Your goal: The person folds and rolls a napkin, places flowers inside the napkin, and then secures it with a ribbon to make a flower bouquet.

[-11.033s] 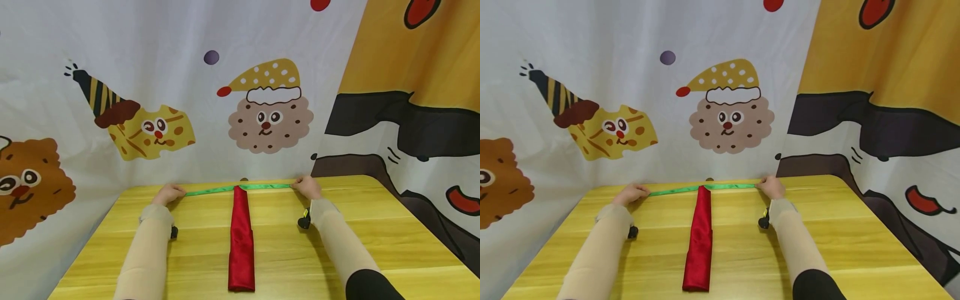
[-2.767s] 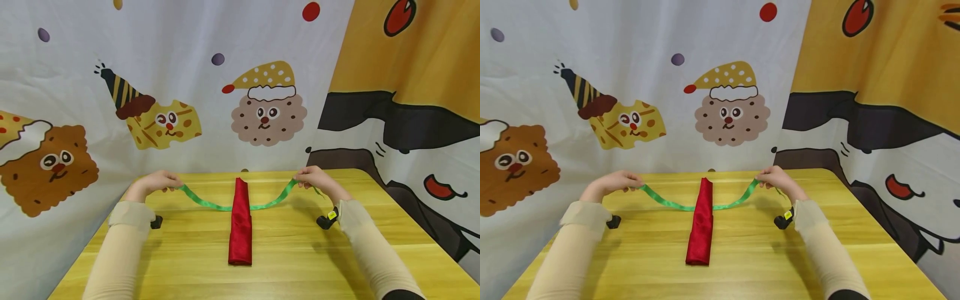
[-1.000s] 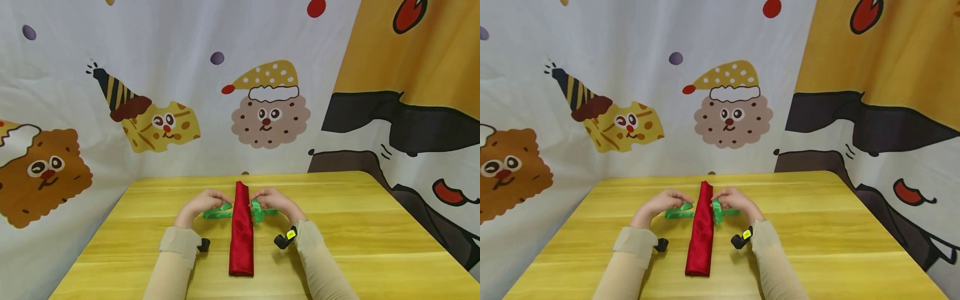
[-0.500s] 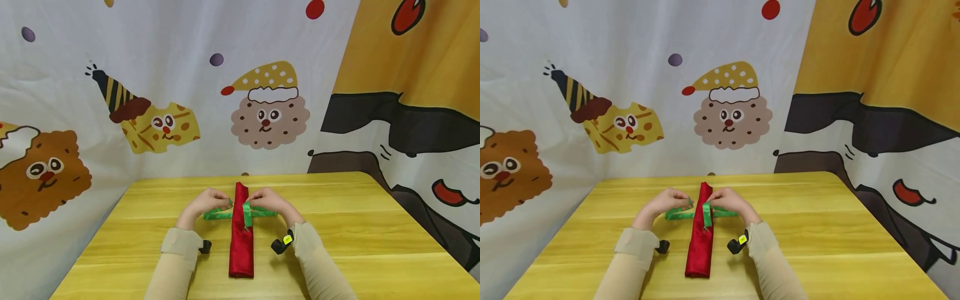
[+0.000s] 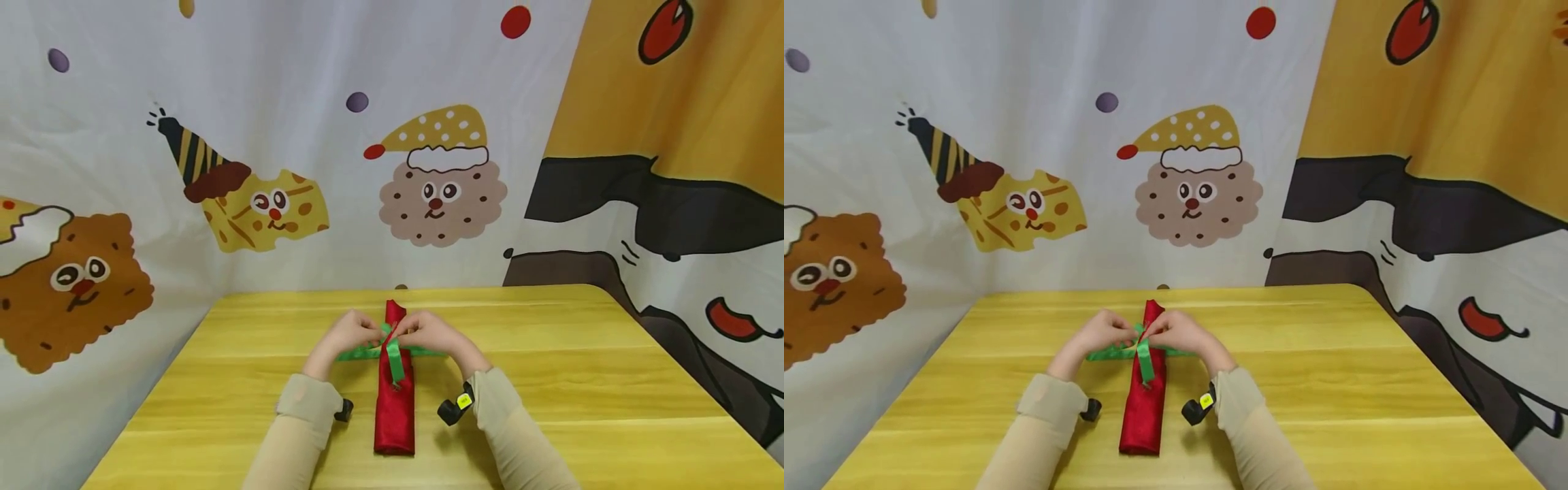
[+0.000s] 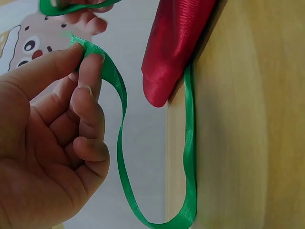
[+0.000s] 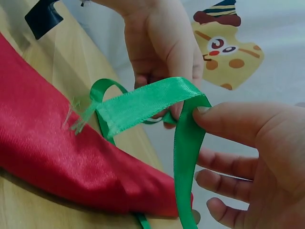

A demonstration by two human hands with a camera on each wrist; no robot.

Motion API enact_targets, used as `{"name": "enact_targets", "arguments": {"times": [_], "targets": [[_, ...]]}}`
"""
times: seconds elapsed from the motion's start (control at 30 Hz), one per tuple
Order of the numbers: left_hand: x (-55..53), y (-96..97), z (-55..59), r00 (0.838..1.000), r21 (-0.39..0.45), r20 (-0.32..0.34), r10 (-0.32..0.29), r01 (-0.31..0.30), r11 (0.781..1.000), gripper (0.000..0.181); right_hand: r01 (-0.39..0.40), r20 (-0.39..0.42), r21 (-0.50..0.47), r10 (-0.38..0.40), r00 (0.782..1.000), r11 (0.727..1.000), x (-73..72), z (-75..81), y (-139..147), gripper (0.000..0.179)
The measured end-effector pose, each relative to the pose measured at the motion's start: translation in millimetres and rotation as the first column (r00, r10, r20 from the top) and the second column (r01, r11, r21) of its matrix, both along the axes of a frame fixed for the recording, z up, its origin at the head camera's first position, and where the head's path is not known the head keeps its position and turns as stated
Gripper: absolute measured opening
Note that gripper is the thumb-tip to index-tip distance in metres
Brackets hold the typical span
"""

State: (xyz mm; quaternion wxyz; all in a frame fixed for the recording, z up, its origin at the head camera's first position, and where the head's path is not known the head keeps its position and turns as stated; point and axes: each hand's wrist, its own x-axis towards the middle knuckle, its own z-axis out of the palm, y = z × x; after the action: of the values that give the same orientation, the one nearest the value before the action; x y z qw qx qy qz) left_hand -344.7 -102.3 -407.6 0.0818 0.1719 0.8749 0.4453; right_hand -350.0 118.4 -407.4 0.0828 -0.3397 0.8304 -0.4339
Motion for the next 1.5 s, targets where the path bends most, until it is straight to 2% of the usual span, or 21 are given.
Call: {"name": "enact_targets", "arguments": {"times": [0.27, 0.53, 0.73, 0.83, 1.03, 1.17, 1.3, 1.4, 1.5], "targets": [[3.3, 4.4, -5.0, 0.999, -0.007, -0.010, -0.043, 0.043, 0.999, 0.023, 0.006, 0.012, -0.007, -0.006, 1.000, 1.000, 4.8, -2.1, -3, 0.014], [1.3, 8.3, -1.6, 0.995, -0.017, -0.034, -0.091, 0.090, 0.996, 0.015, 0.092, -0.001, -0.004, -0.092, 0.996, 0.996, 2.5, -2.9, -1, 0.013], [1.1, 9.6, -0.8, 0.992, 0.009, -0.037, -0.117, 0.118, 0.993, 0.010, 0.141, 0.005, -0.008, -0.141, 0.990, 0.990, -0.5, -6.7, 1, 0.013], [0.8, 11.2, -0.9, 0.988, 0.034, -0.045, -0.148, 0.149, 0.988, 0.012, 0.166, 0.035, -0.018, -0.165, 0.986, 0.986, -0.8, -7.9, 2, 0.015], [0.7, 13.6, 0.0, 0.971, 0.059, -0.092, -0.221, 0.227, 0.972, 0.032, 0.183, 0.076, -0.045, -0.179, 0.981, 0.982, -1.8, -10.9, 3, 0.017], [1.8, 15.3, 1.6, 0.961, 0.103, -0.121, -0.248, 0.261, 0.960, 0.029, 0.204, 0.087, -0.068, -0.198, 0.976, 0.977, -3.0, -12.3, 4, 0.017], [3.1, 16.9, 2.6, 0.957, 0.155, -0.154, -0.247, 0.270, 0.950, 0.019, 0.220, 0.087, -0.077, -0.213, 0.973, 0.973, -3.7, -11.5, 5, 0.020], [3.9, 17.8, 3.1, 0.961, 0.161, -0.173, -0.216, 0.244, 0.956, 0.008, 0.222, 0.079, -0.077, -0.216, 0.973, 0.972, -3.2, -9.5, 6, 0.021], [6.3, 16.3, 5.5, 0.978, 0.141, -0.168, -0.123, 0.147, 0.979, 0.030, 0.224, 0.075, -0.067, -0.219, 0.973, 0.972, -2.8, -8.5, 7, 0.020]]}}
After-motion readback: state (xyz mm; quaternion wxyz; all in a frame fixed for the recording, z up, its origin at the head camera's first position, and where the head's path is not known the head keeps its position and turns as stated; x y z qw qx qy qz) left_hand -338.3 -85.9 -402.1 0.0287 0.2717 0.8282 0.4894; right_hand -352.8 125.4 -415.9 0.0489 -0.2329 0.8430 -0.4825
